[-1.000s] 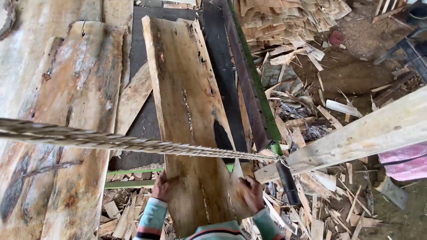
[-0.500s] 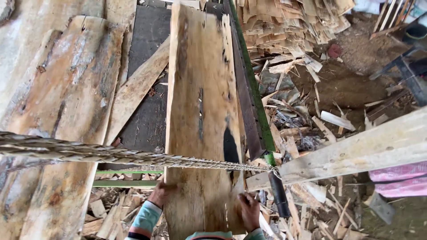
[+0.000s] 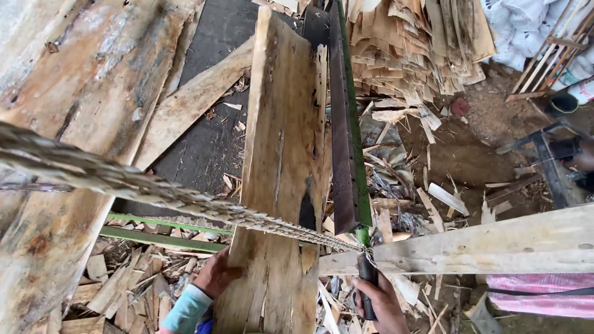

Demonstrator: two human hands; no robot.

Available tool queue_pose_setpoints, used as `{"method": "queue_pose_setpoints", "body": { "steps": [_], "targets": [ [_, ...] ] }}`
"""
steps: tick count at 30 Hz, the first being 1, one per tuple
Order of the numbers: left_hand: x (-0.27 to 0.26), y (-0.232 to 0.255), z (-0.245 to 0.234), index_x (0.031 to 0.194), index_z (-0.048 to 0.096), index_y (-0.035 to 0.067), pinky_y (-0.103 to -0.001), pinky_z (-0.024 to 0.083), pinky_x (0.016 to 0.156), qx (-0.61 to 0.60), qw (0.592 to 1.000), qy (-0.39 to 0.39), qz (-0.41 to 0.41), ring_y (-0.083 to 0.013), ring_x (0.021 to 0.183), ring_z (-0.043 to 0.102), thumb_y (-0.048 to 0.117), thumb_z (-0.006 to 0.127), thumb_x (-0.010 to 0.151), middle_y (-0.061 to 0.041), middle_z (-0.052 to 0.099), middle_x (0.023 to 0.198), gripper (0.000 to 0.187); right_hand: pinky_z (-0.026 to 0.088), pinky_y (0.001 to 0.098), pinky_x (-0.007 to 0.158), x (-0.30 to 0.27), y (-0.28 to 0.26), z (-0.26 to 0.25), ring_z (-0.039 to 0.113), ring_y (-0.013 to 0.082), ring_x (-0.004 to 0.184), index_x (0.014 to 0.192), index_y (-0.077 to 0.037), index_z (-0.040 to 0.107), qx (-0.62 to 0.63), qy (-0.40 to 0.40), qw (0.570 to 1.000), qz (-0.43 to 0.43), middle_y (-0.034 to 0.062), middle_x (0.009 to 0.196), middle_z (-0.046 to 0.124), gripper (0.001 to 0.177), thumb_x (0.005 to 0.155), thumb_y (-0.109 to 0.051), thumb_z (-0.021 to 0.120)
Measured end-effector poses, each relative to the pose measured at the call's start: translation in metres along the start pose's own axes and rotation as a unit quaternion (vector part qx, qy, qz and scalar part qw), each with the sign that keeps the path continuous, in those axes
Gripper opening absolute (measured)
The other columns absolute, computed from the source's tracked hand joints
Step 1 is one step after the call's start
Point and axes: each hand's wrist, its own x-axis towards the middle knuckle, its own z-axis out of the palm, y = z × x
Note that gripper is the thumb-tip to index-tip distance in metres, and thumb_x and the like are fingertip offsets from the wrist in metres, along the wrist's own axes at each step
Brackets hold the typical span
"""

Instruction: Trimming and cutting wood veneers using a large manual lever-action cutter.

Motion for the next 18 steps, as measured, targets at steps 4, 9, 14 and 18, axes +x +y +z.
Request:
{"method": "queue_pose_setpoints", "body": {
  "steps": [4, 9, 14, 18],
  "targets": [
    [-0.014, 0.024, 0.052, 0.150, 0.042, 0.004, -0.038, 0.050, 0.106, 0.325, 0.942, -0.031, 0.083, -0.0193, 0.126, 0.059, -0.005, 0.075, 0.082, -0.010, 0.064, 0.139, 0.076, 0.044, 0.0351, 0.041, -0.008, -0.018, -0.018, 0.052, 0.0181, 0.049, 0.146, -0.007, 0.048, 0.001, 0.001, 1.000, 0.018, 0.0094, 0.066, 0.054, 0.067, 0.083, -0.011, 0.071],
    [0.022, -0.022, 0.012, 0.150, 0.043, 0.002, -0.041, 0.058, 0.098, 0.170, 0.979, 0.089, 0.071, -0.0227, 0.122, 0.064, -0.008, 0.066, 0.077, -0.004, 0.061, 0.141, 0.077, 0.041, 0.0318, 0.036, -0.032, -0.061, -0.016, 0.050, 0.0138, 0.046, 0.153, -0.013, 0.045, -0.006, 0.009, 1.000, -0.012, 0.0057, 0.062, 0.055, 0.077, 0.081, -0.013, 0.069],
    [0.048, -0.039, 0.019, 0.147, 0.043, 0.003, -0.039, 0.060, 0.091, 0.231, 0.963, 0.127, 0.062, -0.0257, 0.105, 0.072, -0.012, 0.068, 0.078, -0.009, 0.067, 0.129, 0.075, 0.040, 0.0339, 0.037, -0.015, -0.030, -0.007, 0.049, 0.0188, 0.041, 0.151, -0.015, 0.045, -0.031, 0.008, 0.999, 0.004, 0.0089, 0.059, 0.054, 0.073, 0.083, -0.014, 0.072],
    [0.038, -0.026, 0.058, 0.139, 0.057, -0.004, -0.035, 0.058, 0.091, 0.208, 0.966, 0.135, 0.075, -0.0217, 0.102, 0.071, -0.015, 0.069, 0.074, -0.011, 0.074, 0.121, 0.067, 0.042, 0.0356, 0.039, -0.004, -0.015, -0.005, 0.050, 0.0191, 0.043, 0.150, -0.015, 0.044, -0.071, 0.015, 0.997, 0.023, 0.0087, 0.059, 0.053, 0.072, 0.083, -0.015, 0.071]
  ]
}}
